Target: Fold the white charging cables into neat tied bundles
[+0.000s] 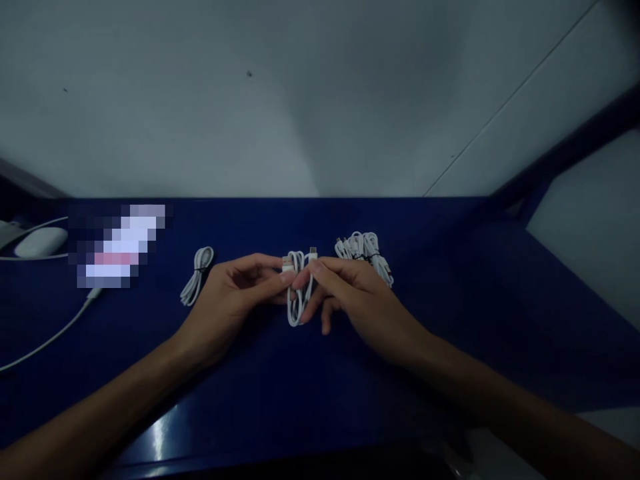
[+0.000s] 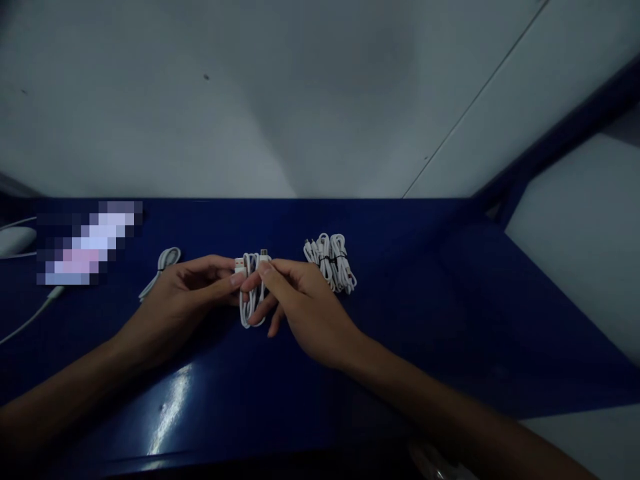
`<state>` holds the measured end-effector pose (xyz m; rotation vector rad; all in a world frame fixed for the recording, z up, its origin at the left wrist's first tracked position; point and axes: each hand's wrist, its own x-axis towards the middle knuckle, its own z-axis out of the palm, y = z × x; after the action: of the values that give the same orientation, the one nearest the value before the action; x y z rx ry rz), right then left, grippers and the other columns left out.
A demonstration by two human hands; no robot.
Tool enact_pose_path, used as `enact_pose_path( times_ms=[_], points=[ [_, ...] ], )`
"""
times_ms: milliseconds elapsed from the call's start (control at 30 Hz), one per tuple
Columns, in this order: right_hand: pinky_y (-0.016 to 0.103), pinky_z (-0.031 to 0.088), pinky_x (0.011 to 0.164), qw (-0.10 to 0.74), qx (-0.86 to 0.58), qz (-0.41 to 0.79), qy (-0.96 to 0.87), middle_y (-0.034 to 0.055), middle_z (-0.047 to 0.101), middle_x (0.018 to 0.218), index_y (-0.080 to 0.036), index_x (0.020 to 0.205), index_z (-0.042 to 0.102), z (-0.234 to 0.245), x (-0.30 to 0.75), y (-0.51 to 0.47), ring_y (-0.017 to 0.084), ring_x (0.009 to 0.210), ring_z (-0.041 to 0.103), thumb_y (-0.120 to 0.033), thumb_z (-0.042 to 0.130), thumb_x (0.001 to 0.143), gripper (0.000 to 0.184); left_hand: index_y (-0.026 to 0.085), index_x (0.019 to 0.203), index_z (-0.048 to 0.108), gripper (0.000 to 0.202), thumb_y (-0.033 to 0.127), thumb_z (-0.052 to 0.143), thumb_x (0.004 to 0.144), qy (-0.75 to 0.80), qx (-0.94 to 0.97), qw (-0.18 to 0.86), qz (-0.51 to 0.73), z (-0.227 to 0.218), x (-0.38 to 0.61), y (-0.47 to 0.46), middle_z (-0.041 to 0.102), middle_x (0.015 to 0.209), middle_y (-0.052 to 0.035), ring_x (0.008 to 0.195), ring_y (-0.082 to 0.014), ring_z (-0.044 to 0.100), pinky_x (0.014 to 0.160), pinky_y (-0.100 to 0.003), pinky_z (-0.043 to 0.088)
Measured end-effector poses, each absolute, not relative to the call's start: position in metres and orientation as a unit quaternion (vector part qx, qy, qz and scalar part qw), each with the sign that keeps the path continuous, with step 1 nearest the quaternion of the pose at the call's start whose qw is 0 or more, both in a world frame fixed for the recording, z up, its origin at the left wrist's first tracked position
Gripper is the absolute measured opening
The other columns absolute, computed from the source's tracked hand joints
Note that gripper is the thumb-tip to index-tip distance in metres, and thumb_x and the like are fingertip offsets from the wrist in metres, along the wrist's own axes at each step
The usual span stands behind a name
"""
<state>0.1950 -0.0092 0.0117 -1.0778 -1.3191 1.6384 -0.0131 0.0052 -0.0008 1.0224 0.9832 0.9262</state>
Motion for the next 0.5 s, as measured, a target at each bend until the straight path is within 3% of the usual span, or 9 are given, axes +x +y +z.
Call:
enact_pose_path(
  times_ms=[300, 500],
  points=[
    [0.022, 0.059, 0.057, 0.394, -0.405, 0.644, -0.517, 0.006, 0.079, 0.084, -0.018, 0.107, 0.083, 0.004, 0.2, -0.012, 0.016, 0.075, 0.078, -0.043, 0.057, 0.114, 0.037, 0.022, 0.105, 0.088, 0.019, 0.024, 0.094, 0.087, 0.445, 0.463, 0.643, 0.417, -0.006, -0.013, 0.007, 0.087, 0.101, -0.0065, 0.088, -0.0179, 0.082, 0.082, -0.024, 0.068],
    [0.021, 0.059, 0.057, 0.402, -0.403, 0.637, -0.52, 0.0061, 0.08, 0.091, -0.018, 0.107, 0.083, 0.002, 0.202, -0.013, 0.014, 0.074, 0.078, -0.041, 0.058, 0.114, 0.036, 0.023, 0.104, 0.088, 0.019, 0.026, 0.095, 0.087, 0.452, 0.472, 0.628, 0.423, -0.009, -0.013, 0.007, 0.087, 0.096, -0.0064, 0.088, -0.0178, 0.081, 0.083, -0.024, 0.066]
  ],
)
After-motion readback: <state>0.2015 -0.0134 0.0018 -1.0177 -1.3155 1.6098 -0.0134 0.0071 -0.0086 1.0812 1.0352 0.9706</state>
